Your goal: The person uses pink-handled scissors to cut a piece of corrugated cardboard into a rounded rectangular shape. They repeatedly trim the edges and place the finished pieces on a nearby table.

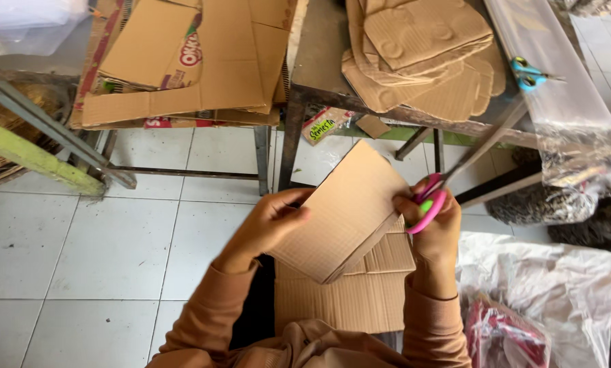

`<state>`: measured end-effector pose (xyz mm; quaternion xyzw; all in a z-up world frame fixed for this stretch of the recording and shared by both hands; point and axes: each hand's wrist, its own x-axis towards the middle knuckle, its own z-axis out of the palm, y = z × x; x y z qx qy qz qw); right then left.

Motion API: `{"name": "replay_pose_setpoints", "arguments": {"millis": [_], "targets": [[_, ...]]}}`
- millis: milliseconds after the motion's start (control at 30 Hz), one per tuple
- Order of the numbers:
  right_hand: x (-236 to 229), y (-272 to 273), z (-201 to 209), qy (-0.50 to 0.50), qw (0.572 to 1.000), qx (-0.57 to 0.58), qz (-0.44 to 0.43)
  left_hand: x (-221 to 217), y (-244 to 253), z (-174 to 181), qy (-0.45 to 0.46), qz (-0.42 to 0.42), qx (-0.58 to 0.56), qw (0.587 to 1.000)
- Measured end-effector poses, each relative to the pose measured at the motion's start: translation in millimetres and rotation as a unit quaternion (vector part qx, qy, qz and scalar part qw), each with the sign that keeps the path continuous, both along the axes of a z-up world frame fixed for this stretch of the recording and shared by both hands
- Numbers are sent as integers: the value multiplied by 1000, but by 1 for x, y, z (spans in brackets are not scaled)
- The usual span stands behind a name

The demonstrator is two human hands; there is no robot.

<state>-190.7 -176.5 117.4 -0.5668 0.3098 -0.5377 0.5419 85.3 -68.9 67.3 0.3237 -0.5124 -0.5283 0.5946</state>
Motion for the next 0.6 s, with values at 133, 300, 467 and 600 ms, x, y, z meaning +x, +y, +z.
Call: {"name": "replay_pose_setpoints", "arguments": {"millis": [133,300,467,600], "targets": [[-4,18,-13,-172,979,59,-88,-15,-17,-22,341,-30,91,935],[2,37,-30,-173,973,97,-115,-117,11,-74,126,-52,29,990],[8,62,-40,-61,983,66,-158,-160,8,-89,309,96,86,942],[5,88,-48,-56,998,-16,-19,-160,1,-70,362,129,64,921]]}}
